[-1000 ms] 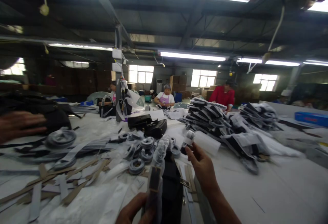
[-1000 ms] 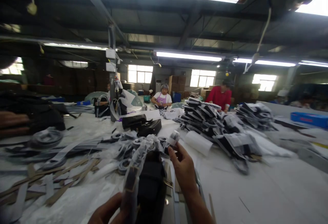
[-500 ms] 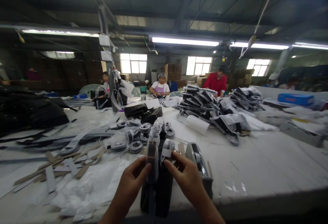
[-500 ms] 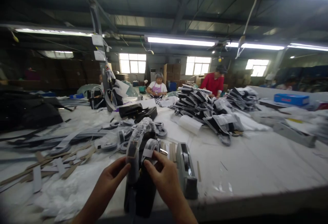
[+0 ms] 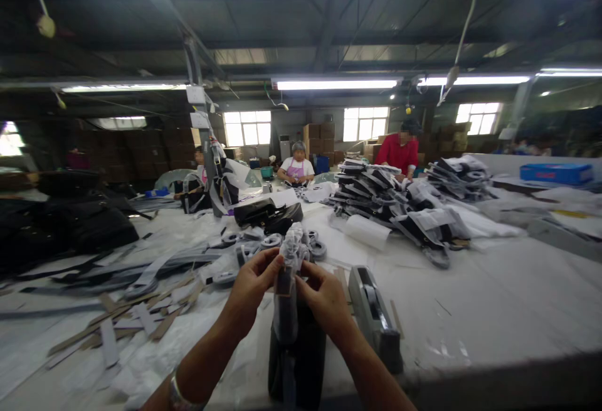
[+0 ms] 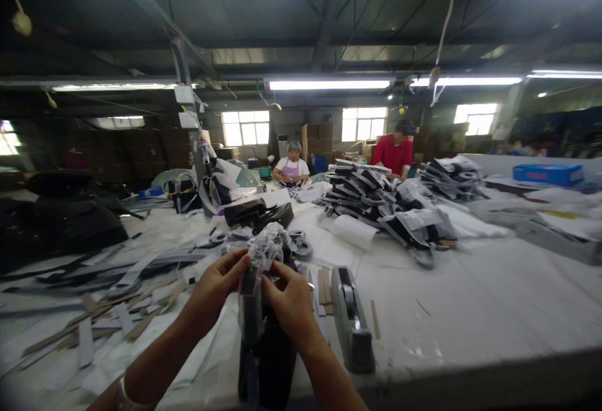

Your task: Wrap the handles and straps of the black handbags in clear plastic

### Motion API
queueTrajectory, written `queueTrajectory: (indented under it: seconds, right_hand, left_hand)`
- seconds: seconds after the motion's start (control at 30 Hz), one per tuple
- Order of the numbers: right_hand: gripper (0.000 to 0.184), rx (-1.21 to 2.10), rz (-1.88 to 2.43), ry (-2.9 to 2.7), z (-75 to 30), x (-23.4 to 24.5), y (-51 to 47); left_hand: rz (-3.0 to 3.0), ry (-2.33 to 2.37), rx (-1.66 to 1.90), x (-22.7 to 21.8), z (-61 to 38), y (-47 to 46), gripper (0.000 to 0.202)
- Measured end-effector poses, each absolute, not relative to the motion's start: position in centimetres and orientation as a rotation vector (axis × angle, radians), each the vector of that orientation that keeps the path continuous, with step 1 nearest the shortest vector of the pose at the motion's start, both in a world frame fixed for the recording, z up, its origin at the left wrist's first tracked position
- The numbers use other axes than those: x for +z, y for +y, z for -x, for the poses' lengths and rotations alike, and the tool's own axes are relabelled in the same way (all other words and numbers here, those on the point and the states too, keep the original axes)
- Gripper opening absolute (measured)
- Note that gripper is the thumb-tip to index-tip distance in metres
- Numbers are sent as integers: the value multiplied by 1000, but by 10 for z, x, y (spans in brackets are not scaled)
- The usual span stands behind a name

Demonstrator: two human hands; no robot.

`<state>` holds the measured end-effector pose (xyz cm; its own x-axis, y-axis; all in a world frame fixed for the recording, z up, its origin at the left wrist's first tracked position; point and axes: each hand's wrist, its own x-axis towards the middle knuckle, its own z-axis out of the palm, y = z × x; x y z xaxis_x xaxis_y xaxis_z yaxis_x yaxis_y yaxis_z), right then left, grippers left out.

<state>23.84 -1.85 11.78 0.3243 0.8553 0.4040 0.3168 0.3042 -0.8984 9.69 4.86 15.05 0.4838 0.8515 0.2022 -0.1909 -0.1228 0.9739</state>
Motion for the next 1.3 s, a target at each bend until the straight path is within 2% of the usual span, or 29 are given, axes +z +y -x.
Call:
queueTrajectory:
  seconds: [0.27, 0.4, 0.53, 0.73, 0.93, 1.03, 1.13, 1.3]
  right_hand:
    - [32, 743, 999, -1199, -246, 128, -7]
    - [42, 740, 1050, -1150, -248, 135, -5]
    - [37, 738, 1056, -999, -243, 138, 0]
    - [41, 769, 995, -940, -240, 131, 8]
    - [30, 505, 1160, -1161, -251, 133, 7]
    - [37, 435, 1295, -1289, -273, 136, 0]
    - [43, 285, 1633, -1266, -305, 124, -7]
    - [15, 269, 2033, -1311, -327, 64, -12]
  left_hand:
    - [-1489, 630, 938, 160, -100, 66, 33]
    - [-1516, 675, 886, 162, -100, 69, 33]
    - [-1511, 695, 853, 161, -105, 71, 33]
    - [-1527, 734, 796, 164, -107, 65, 38]
    - [-1488, 668, 843, 166, -108, 54, 35]
    - [-1398, 678, 860, 159, -105, 57, 33]
    - [-1242, 722, 876, 154, -96, 67, 33]
    - [-1098, 754, 1009, 161, -87, 85, 38]
